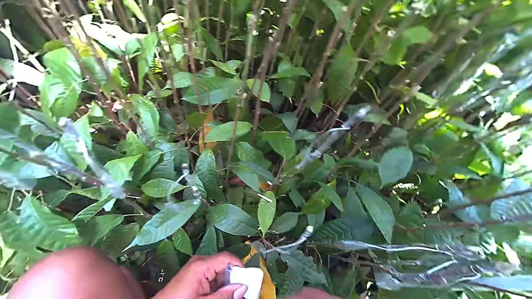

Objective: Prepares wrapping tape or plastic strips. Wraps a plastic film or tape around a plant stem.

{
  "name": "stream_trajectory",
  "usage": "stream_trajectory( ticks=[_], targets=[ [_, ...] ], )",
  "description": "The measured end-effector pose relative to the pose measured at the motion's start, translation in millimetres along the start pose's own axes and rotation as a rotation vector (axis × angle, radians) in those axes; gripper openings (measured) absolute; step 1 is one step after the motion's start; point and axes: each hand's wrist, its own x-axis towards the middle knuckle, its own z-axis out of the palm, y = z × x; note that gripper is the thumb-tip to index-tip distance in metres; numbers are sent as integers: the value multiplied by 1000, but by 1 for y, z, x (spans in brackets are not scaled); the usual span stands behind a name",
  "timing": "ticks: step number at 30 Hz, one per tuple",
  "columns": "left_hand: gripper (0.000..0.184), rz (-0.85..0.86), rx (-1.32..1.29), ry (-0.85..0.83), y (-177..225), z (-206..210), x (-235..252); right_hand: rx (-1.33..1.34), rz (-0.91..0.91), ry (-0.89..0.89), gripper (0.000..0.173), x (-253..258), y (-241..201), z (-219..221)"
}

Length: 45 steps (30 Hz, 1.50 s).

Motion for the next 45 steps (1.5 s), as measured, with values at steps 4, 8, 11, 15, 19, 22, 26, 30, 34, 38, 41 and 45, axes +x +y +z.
stream_trajectory(
  ticks=[4,8,11,15,19,22,26,30,34,38,41,45],
  targets=[
    [17,-90,-96,3,-5,2,0,189,299,249,40,14,46,46],
    [20,-161,-231,-34,-12,4,2,440,272,290,11,12,64,57],
    [22,-169,-372,-87,-17,1,6,616,283,282,10,9,70,53],
    [22,-171,-430,-117,-22,-2,14,698,299,277,13,8,77,48],
    [17,-213,-348,-66,-23,0,19,690,297,270,15,10,79,48],
    [13,-193,-253,12,-22,4,21,673,319,261,17,13,81,49],
    [9,-206,-127,90,-19,2,22,859,528,308,41,22,80,57],
    [9,-210,-217,59,-19,-7,21,1138,510,210,76,22,89,62],
    [13,-201,-388,-21,-24,-18,21,1208,302,186,40,19,90,60],
    [19,-152,-420,-136,-28,-26,21,993,215,240,19,17,87,58],
    [26,-174,-509,-136,-31,-24,22,676,143,317,16,16,81,56],
    [56,-254,-577,-83,-43,-18,21,327,60,313,20,13,72,47]
  ],
)
